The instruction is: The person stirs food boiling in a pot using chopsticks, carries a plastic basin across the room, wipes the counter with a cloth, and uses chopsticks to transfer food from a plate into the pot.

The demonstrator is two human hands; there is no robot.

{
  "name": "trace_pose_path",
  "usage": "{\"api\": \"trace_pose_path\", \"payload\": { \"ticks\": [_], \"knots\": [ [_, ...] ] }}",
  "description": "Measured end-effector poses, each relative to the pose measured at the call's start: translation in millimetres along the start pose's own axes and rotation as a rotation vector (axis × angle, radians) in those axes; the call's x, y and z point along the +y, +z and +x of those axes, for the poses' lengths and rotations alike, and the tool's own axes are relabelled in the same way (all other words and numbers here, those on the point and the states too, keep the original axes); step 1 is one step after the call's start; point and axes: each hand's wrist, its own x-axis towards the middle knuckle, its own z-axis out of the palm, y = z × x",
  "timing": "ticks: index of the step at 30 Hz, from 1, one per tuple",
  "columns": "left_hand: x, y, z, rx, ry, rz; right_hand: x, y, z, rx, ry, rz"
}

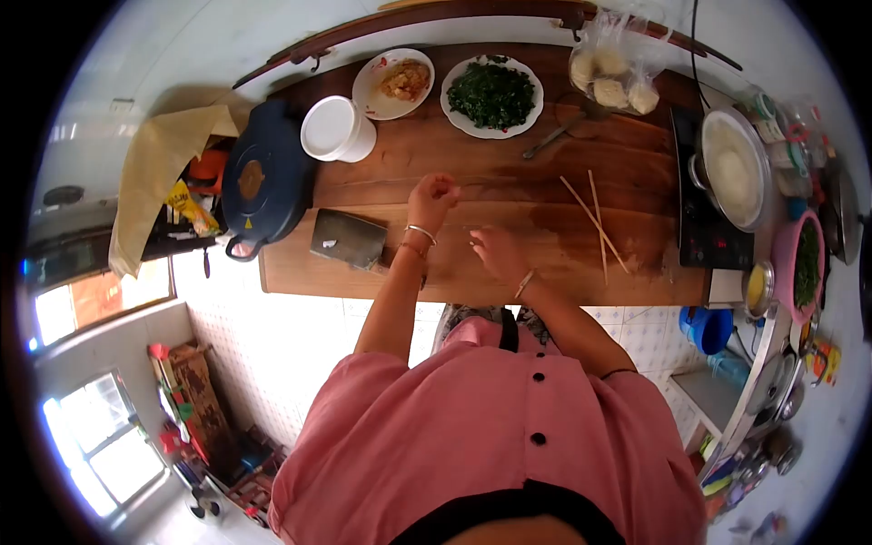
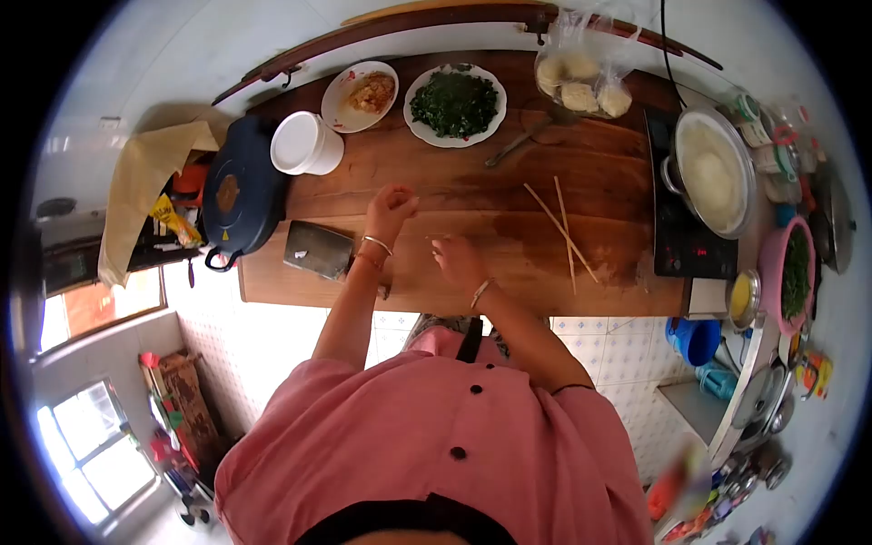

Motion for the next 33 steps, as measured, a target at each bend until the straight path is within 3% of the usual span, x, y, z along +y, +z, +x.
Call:
{"api": "trace_pose_path", "payload": {
  "ticks": [1, 3, 7, 9, 16, 19, 21, 24, 25, 27, 28, 30, 33],
  "knots": [
    [2.7, 2.0, -9.7, 0.004, 0.010, -0.068, -8.0, -1.3, 3.1, -0.013, -0.013, 0.013],
    [7.4, 9.1, -29.2, 0.077, -0.007, -0.108, -18.3, -12.2, 8.9, -0.310, 0.078, -0.129],
    [19.6, 24.7, -59.4, 0.225, -0.075, -0.263, 0.2, -1.9, 2.2, -0.187, -0.087, -0.133],
    [16.0, 29.4, -71.4, 0.215, -0.072, -0.297, -3.9, -11.8, 8.3, -0.374, -0.133, -0.234],
    [28.1, 45.4, -84.2, 0.203, -0.162, -0.331, -15.3, -6.8, 12.4, -0.282, -0.077, -0.282],
    [31.1, 50.2, -81.4, 0.142, -0.128, -0.331, -21.2, -16.3, 11.2, -0.348, 0.012, -0.316],
    [32.2, 56.0, -75.8, 0.102, -0.094, -0.314, -23.0, -24.9, 6.8, -0.390, -0.163, -0.444],
    [45.9, 72.9, -65.9, 0.093, -0.066, -0.303, -8.3, -35.4, -1.8, -0.438, -0.190, -0.500],
    [53.0, 83.2, -63.7, 0.064, -0.045, -0.302, -2.5, -42.9, -5.5, -0.427, -0.186, -0.509],
    [65.1, 107.4, -58.7, 0.015, -0.018, -0.305, 14.3, -66.9, -17.5, -0.314, 0.084, -0.367],
    [71.3, 121.2, -54.6, -0.035, 0.024, -0.324, 24.2, -86.8, -19.9, -0.301, 0.092, -0.380],
    [85.1, 152.9, -49.4, -0.101, 0.067, -0.345, 44.4, -133.4, -25.5, -0.082, 0.328, 0.035],
    [119.0, 210.5, -42.3, -0.206, 0.064, -0.296, 45.4, -229.6, -27.9, 0.332, 0.331, 0.148]
  ]
}}
